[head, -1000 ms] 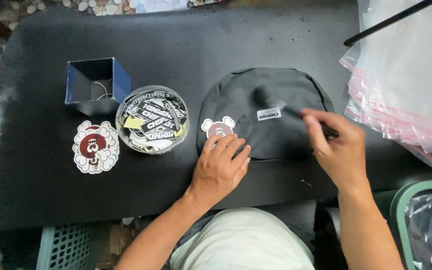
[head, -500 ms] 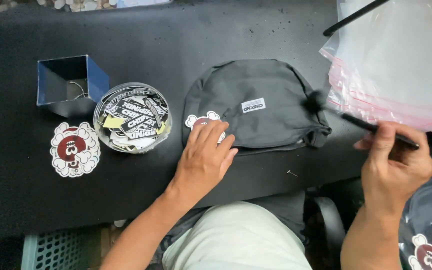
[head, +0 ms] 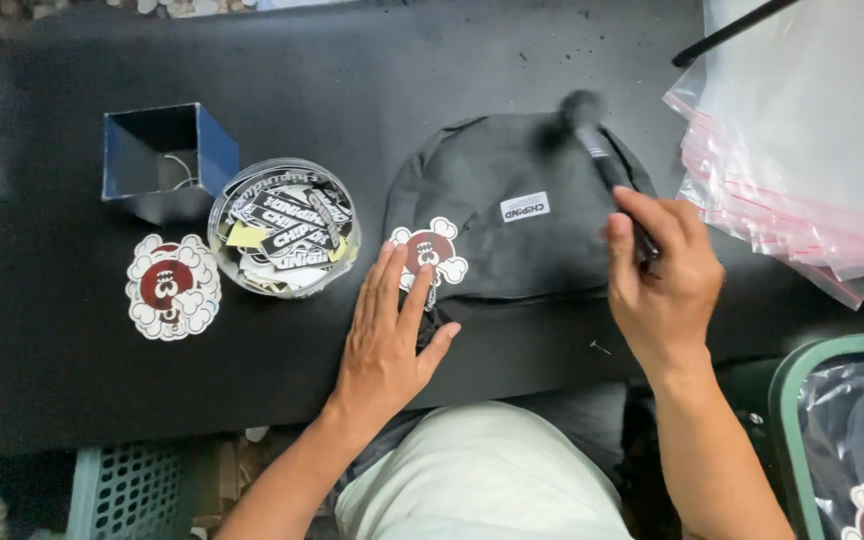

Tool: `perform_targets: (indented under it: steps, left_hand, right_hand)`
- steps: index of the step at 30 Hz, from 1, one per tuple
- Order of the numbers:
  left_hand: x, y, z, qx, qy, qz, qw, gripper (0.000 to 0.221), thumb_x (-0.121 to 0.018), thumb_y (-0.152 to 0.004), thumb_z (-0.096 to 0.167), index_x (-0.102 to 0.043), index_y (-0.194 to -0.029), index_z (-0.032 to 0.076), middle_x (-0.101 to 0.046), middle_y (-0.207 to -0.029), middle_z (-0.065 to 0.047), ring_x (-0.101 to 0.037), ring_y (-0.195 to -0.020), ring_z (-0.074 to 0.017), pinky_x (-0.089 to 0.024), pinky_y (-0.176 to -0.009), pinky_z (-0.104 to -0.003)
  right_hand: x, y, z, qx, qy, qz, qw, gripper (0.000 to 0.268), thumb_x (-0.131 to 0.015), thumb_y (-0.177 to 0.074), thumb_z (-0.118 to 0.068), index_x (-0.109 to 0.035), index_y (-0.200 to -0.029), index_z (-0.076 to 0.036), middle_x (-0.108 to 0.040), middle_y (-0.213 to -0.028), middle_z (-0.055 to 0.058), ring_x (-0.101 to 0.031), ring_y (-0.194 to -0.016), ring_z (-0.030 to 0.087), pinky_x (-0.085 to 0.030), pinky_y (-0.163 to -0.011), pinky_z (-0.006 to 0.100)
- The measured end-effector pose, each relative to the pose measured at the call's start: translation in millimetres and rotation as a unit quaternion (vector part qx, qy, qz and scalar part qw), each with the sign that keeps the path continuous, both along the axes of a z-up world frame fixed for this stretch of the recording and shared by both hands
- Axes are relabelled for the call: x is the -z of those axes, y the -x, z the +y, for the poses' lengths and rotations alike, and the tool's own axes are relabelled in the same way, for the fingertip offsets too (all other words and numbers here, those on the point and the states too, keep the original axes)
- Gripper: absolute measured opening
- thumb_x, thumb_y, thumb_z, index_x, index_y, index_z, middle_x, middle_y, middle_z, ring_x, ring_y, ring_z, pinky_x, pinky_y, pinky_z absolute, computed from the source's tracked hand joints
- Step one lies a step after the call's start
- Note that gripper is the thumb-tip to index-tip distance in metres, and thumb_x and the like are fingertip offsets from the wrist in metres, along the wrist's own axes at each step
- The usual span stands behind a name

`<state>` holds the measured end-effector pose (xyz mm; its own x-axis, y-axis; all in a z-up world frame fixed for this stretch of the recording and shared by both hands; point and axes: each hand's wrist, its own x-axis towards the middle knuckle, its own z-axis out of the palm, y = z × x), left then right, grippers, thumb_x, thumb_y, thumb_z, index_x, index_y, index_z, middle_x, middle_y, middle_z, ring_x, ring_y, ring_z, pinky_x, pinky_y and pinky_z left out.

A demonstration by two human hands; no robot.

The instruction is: Applying a sticker to a bag, cleaning it with a brush, and then placing it into a plastic zip-lock sleeve and sealing it.

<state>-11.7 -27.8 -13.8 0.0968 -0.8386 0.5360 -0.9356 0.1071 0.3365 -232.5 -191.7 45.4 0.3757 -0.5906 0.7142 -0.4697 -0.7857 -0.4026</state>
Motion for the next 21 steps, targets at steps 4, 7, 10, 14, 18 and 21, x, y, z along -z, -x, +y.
perform_targets:
  steps: [4,7,10,14,18,21]
  left_hand:
    - [0.9,-0.6,0.9,-0.008,-0.001,0.004,1.0,0.063,-0.071,-0.097,0.038,-0.054,-0.14,-0.004,-0.046,-0.15,-0.031,-0.039,-0.148,-0.047,-0.039,-0.115,-0.055]
    - [1.7,-0.7,0.2,-0.007,0.01,0.002,1.0,0.062,-0.071,-0.097,0.038,-0.056,-0.14,-0.004,-0.047,-0.15,-0.031,-0.04,-0.147,-0.0468,-0.039,-0.116,-0.055]
    - [3.7,-1.1,0.6,-0.005,0.013,-0.003,1.0,0.061,-0.069,-0.098,0.039,-0.055,-0.141,-0.003,-0.047,-0.15,-0.03,-0.04,-0.148,-0.046,-0.038,-0.117,-0.055]
    - [5.7,-0.9,0.4,0.006,0.017,0.008,1.0,0.06,-0.068,-0.099,0.037,-0.055,-0.142,-0.002,-0.047,-0.152,-0.029,-0.041,-0.148,-0.0444,-0.035,-0.119,-0.056]
    - [5.9,-2.6,0.3,0.012,0.016,0.014,1.0,0.062,-0.066,-0.1,0.038,-0.053,-0.146,-0.001,-0.046,-0.155,-0.028,-0.04,-0.149,-0.0431,-0.034,-0.12,-0.055]
    - [9.0,-1.3,0.5,0.003,0.017,0.018,1.0,0.069,-0.067,-0.1,0.039,-0.046,-0.152,-0.002,-0.043,-0.158,-0.027,-0.038,-0.151,-0.0415,-0.032,-0.122,-0.054]
  right_hand:
    - [5.3,-29.2,-5.3,-0.15,-0.302,-0.123,0.933,0.015,-0.064,-0.105,-0.008,-0.075,-0.108,0.001,-0.072,-0.079,0.015,-0.073,-0.065,0.021,-0.062,-0.064,0.035]
    - [0.9,-38.6,-17.7,-0.062,-0.03,-0.055,0.996,0.015,-0.061,-0.113,0.0,-0.073,-0.12,0.007,-0.067,-0.089,0.015,-0.073,-0.076,0.029,-0.059,-0.069,0.038]
    - [0.4,-47.6,-12.4,-0.179,-0.335,-0.141,0.914,0.021,-0.058,-0.109,-0.014,-0.072,-0.112,0.001,-0.073,-0.081,0.012,-0.074,-0.073,0.018,-0.063,-0.077,0.034]
    - [0.7,-45.3,-12.9,-0.095,-0.146,-0.058,0.983,0.016,-0.065,-0.109,-0.013,-0.074,-0.118,-0.004,-0.071,-0.087,0.009,-0.071,-0.076,0.026,-0.058,-0.079,0.039]
    - [9.1,-33.8,-19.0,-0.033,-0.02,0.009,0.999,0.011,-0.074,-0.108,-0.007,-0.079,-0.117,-0.006,-0.072,-0.089,0.009,-0.069,-0.08,0.033,-0.054,-0.079,0.041]
    - [7.9,-14.4,-13.2,-0.088,-0.186,-0.102,0.973,0.018,-0.057,-0.115,-0.009,-0.073,-0.12,-0.001,-0.071,-0.083,0.013,-0.069,-0.083,0.024,-0.053,-0.088,0.036]
